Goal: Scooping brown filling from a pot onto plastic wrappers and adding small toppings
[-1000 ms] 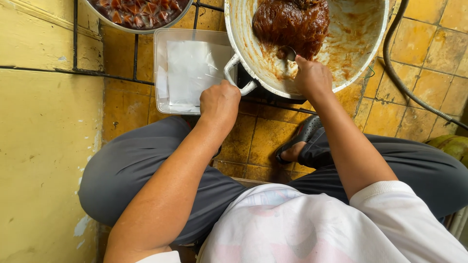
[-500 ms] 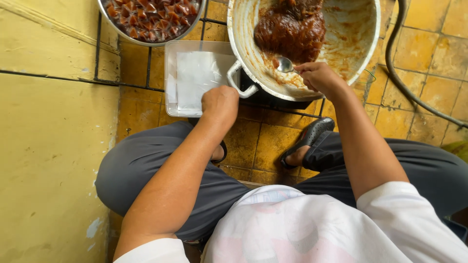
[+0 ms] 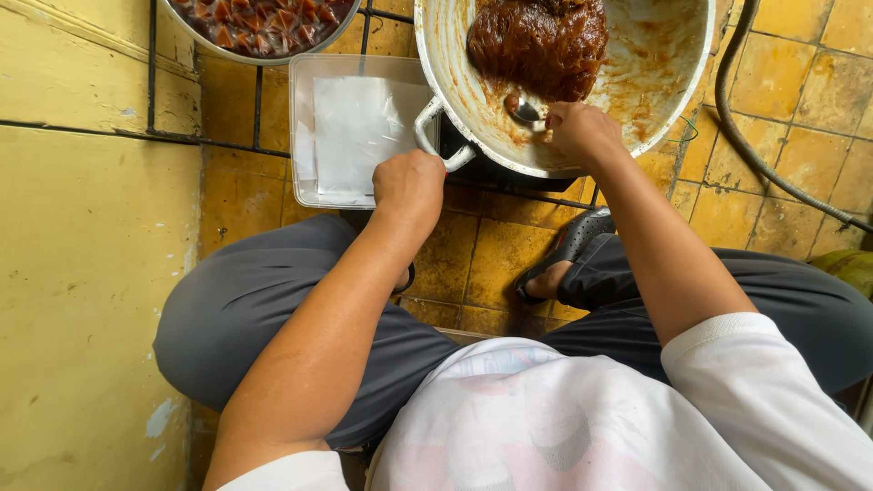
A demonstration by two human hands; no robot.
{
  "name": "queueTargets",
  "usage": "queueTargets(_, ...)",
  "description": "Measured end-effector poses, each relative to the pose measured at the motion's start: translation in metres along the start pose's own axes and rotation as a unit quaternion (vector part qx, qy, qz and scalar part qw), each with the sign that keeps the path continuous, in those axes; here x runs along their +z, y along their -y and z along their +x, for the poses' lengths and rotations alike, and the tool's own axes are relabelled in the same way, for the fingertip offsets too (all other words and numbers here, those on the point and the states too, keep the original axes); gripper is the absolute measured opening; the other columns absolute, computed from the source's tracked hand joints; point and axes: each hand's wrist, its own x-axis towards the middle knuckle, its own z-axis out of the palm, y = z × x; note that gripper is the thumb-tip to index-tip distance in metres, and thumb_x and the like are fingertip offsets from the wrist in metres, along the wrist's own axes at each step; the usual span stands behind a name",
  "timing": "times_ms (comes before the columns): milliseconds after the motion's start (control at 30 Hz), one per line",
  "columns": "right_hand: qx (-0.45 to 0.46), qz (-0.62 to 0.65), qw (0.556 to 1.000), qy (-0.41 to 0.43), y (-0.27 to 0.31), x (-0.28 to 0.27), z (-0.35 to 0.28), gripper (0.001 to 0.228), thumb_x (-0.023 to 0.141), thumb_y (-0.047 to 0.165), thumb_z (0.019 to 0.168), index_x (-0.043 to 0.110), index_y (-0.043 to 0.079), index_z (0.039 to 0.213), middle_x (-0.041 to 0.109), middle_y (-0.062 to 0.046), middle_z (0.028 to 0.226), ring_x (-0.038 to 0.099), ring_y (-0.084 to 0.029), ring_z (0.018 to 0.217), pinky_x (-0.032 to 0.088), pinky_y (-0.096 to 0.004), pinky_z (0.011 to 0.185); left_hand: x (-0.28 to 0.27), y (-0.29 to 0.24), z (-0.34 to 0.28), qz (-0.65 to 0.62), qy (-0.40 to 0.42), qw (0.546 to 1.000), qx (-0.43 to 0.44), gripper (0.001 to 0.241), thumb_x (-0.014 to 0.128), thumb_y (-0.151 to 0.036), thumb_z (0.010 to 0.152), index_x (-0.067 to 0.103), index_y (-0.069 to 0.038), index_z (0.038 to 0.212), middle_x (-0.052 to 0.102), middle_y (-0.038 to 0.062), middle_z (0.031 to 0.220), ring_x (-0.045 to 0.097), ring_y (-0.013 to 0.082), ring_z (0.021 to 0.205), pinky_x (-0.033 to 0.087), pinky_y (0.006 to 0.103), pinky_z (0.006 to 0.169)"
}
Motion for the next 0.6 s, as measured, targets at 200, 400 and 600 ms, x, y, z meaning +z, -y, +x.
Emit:
queueTargets(200,-0.06,-0.117,0.987,-0.088,-0.028,0.015,0.022,0.03,0.052,0.033,0.099,0.072,0.027,0.12,0.072,-0.014,0.086,0.074,-0.042,0.084,0.058,-0.05,0.072,0.0,0.0,-0.002,0.006,-0.017,1.0,0.003,0.019,0.058,0.008,0.085,0.077,0.002,0.086,0.072,0.014,0.074,0.076,0.0376,0.08,0.061,0.0565,0.067)
queueTargets(400,-0.112,-0.255,0.953,-0.116,0.001,-0.007,-0.021,0.022,0.035,-0.004,0.102,0.052,0.01,0.097,0.045,-0.001,0.069,0.04,-0.016,0.058,0.045,-0.034,0.059,0.024,0.001,0.013,0.083,0.013,0.996,-0.038,0.029,0.075,0.005,0.076,0.075,-0.02,0.092,0.071,0.0,0.087,0.074,0.0271,0.078,0.058,0.0409,0.055)
queueTargets(600,-0.13,-0.226,0.958,-0.121,0.009,-0.012,-0.032,0.025,0.042,0.003,0.111,0.06,0.011,0.096,0.047,0.002,0.066,0.041,-0.015,0.054,0.052,-0.038,0.067,0.046,0.01,0.019,0.09,-0.054,0.994,-0.017,0.025,0.071,0.004,0.078,0.076,-0.019,0.087,0.069,0.001,0.082,0.074,0.0282,0.072,0.057,0.0428,0.051)
